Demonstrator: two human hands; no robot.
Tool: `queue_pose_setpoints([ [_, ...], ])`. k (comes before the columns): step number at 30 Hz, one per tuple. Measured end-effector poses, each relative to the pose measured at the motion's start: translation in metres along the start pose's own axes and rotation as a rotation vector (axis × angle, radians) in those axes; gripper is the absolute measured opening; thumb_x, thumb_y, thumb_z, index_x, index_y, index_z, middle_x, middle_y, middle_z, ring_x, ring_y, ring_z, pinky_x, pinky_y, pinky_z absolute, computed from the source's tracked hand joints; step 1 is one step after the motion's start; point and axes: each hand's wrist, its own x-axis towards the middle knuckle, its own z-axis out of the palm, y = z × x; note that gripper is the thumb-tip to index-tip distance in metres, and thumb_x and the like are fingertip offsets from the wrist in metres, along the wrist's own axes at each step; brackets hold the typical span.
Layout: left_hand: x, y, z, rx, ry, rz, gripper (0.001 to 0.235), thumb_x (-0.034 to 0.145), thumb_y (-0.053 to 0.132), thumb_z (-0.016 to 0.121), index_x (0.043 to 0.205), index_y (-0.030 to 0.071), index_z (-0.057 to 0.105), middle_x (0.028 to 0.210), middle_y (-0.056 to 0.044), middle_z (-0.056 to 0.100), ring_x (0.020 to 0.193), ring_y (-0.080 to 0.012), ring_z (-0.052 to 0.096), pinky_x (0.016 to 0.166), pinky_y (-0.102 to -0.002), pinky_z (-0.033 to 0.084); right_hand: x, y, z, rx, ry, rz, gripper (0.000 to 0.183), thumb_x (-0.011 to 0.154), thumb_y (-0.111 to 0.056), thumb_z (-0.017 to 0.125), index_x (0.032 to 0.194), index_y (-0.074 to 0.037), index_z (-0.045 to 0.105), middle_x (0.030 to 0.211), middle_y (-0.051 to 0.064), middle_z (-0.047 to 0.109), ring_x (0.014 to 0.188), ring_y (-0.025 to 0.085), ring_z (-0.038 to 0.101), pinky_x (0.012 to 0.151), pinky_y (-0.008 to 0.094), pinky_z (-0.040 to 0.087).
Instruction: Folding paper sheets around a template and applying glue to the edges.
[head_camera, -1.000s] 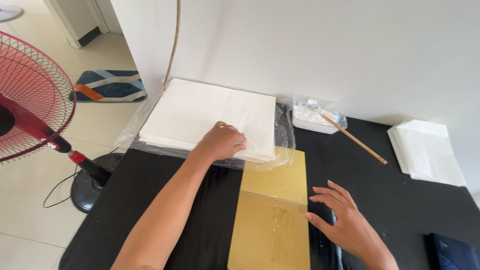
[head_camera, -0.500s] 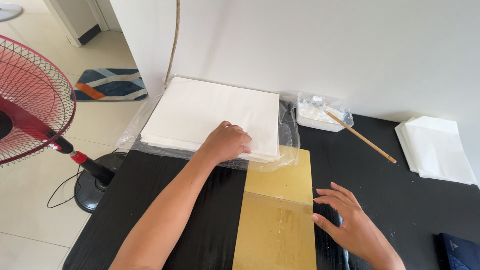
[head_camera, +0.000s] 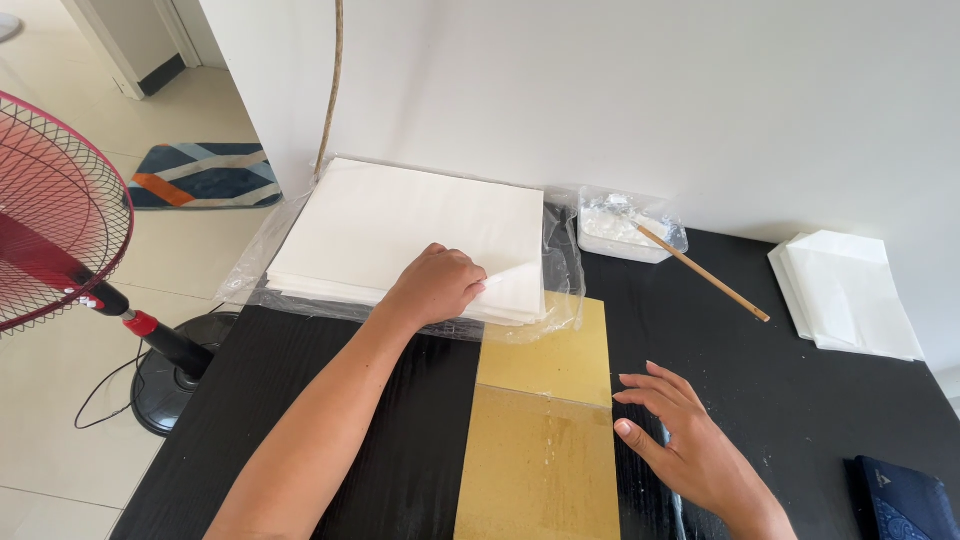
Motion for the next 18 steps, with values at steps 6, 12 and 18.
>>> queue_pose_setpoints([
  [6,-0.012,0.007,-0.021,0.036,0.291,0.003,0.024,0.104,0.024,0.053,0.105,0.011,0.073,0.114,-0.001,0.070,0.108,-0.0228,0.062,0.095,-0.042,0.042,0.005,0.024,0.010,-0.035,0.117,-0.165,0.040,0.085,-0.045,0.071,0.119,-0.024,0.075,0.147,-0.014,0.063,0.157,0.009,0.032,0.096,0.033,0.059],
  [12,-0.089,0.033,-0.057,0.026,0.135,0.046,0.038,0.106,0.029,0.059,0.076,0.011,0.043,0.070,-0.002,0.054,0.054,-0.0277,0.053,0.058,-0.040,0.042,-0.009,0.015,0.010,-0.032,0.047,-0.291,0.043,0.080,-0.047,0.079,0.117,-0.026,0.074,0.145,-0.011,0.063,0.154,0.009,0.036,0.068,0.031,0.068],
  [18,-0.189,0.073,-0.064,0.008,-0.379,-0.172,0.025,0.107,0.038,0.054,0.092,0.018,0.050,0.085,0.002,0.062,0.066,-0.0200,0.064,0.060,-0.037,0.051,-0.013,0.024,0.022,-0.061,0.042,-0.518,0.044,0.082,-0.046,0.082,0.118,-0.021,0.075,0.143,-0.006,0.065,0.150,0.017,0.039,0.111,0.043,0.045],
])
